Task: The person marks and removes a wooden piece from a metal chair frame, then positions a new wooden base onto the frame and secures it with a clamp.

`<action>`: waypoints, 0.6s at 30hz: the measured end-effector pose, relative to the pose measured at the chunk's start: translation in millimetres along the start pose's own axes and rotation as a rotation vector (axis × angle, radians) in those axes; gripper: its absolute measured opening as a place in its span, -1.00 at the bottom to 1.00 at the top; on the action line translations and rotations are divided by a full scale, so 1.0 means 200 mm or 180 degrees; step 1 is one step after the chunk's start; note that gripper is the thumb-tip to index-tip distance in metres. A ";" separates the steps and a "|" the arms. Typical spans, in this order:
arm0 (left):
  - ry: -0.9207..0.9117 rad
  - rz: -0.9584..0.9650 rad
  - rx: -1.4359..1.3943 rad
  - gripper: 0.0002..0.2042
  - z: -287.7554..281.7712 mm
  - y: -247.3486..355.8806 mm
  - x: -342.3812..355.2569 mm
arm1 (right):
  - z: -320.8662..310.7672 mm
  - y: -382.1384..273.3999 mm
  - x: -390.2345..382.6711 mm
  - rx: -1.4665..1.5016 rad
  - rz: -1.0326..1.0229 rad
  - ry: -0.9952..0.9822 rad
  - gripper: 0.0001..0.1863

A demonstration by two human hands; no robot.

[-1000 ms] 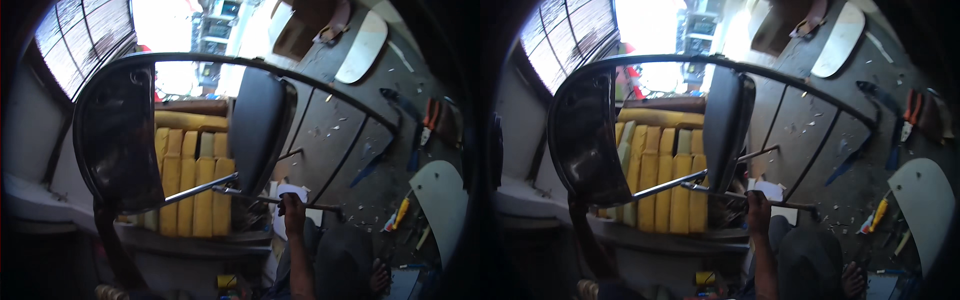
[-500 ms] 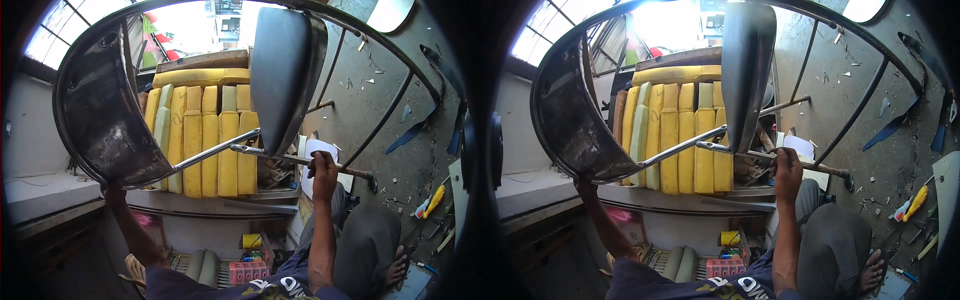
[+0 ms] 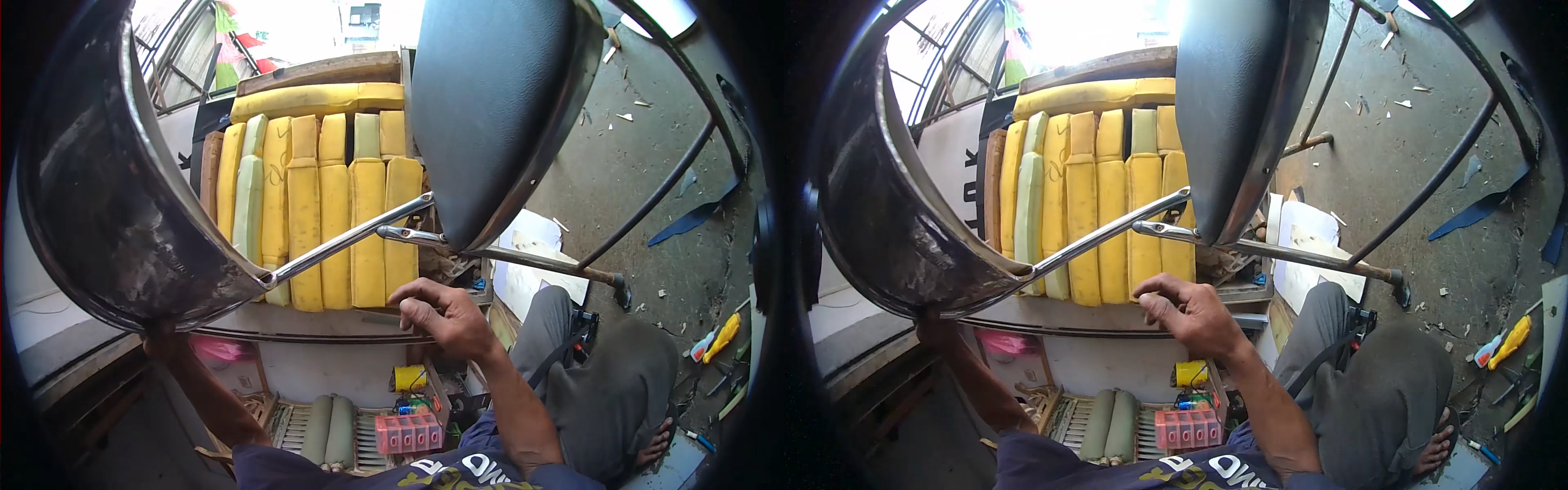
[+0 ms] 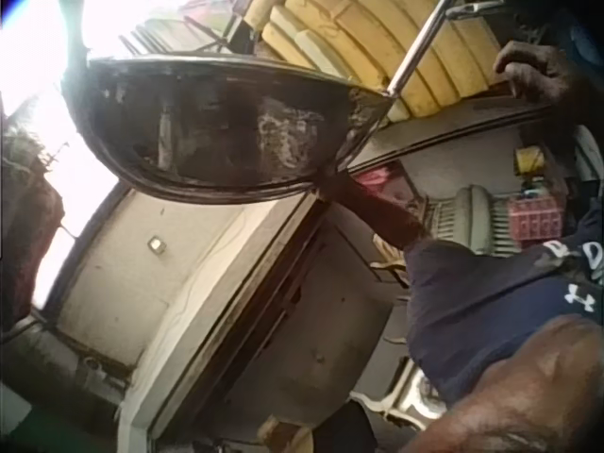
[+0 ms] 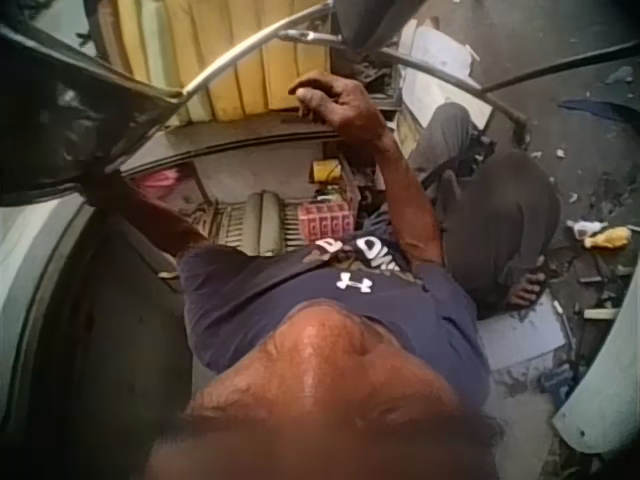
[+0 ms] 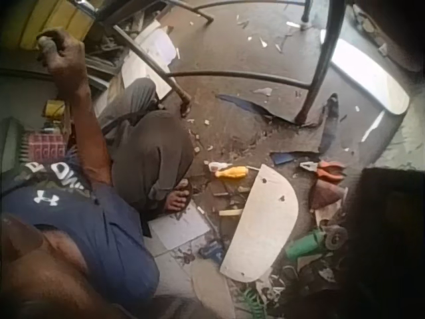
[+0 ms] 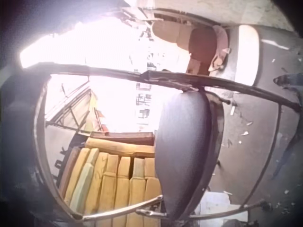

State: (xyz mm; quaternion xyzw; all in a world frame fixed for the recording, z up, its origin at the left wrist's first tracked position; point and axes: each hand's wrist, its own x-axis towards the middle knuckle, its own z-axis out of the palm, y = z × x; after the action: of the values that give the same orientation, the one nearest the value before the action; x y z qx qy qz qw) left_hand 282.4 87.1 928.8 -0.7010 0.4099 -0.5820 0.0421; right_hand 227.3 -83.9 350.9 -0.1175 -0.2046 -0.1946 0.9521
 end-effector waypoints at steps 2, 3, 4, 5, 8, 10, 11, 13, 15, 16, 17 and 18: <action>-0.0113 0.1570 0.2673 -0.76 -0.10 -0.11 0.00 | -0.02 0.12 0.04 0.0038 0.0104 0.0047 -0.69; -0.0095 0.2134 0.3609 -0.72 -0.11 -0.12 0.00 | -0.01 0.15 0.05 -0.0041 0.0104 -0.0064 -0.68; -0.0029 0.2512 0.4137 -0.73 -0.14 -0.11 -0.01 | 0.02 0.15 0.07 -0.0123 0.0105 -0.0179 -0.67; -0.0015 0.2648 0.4236 -0.73 -0.15 -0.09 -0.01 | 0.05 0.13 0.09 -0.0205 0.0099 -0.0296 -0.66; 0.0019 0.2868 0.4257 -0.75 -0.16 -0.03 -0.01 | 0.13 0.08 0.20 -0.0640 -0.0407 -0.0531 -0.64; -0.0014 0.2951 0.4240 -0.77 -0.16 -0.02 -0.03 | 0.21 0.09 0.34 -0.1040 -0.1005 -0.0440 -0.61; -0.0029 0.2983 0.4230 -0.77 -0.15 -0.02 -0.03 | 0.25 0.09 0.43 -0.1354 -0.1368 -0.0346 -0.56; -0.0044 0.3028 0.4219 -0.79 -0.13 -0.01 -0.05 | 0.31 0.07 0.63 -0.1538 -0.1643 -0.0665 -0.45; -0.0006 0.3049 0.4214 -0.80 -0.11 0.01 -0.04 | 0.40 0.08 0.80 -0.2080 -0.1778 -0.0960 -0.40; 0.0028 0.3061 0.4217 -0.80 -0.11 0.03 -0.02 | 0.42 0.07 0.86 -0.2345 -0.1859 -0.1113 -0.38; 0.0006 0.3076 0.4248 -0.81 -0.14 0.05 -0.02 | 0.43 0.00 0.85 -0.2416 -0.1452 -0.1501 -0.37; -0.0015 0.3097 0.4274 -0.82 -0.17 0.06 -0.01 | 0.44 -0.07 0.85 -0.2476 -0.1041 -0.1884 -0.37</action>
State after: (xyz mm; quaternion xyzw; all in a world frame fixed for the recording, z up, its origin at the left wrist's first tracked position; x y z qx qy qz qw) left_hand 247.4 95.2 931.4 -0.2723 0.2327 -0.6182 0.6996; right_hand 333.4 -125.1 504.1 -0.4794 -0.3935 -0.3610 0.6964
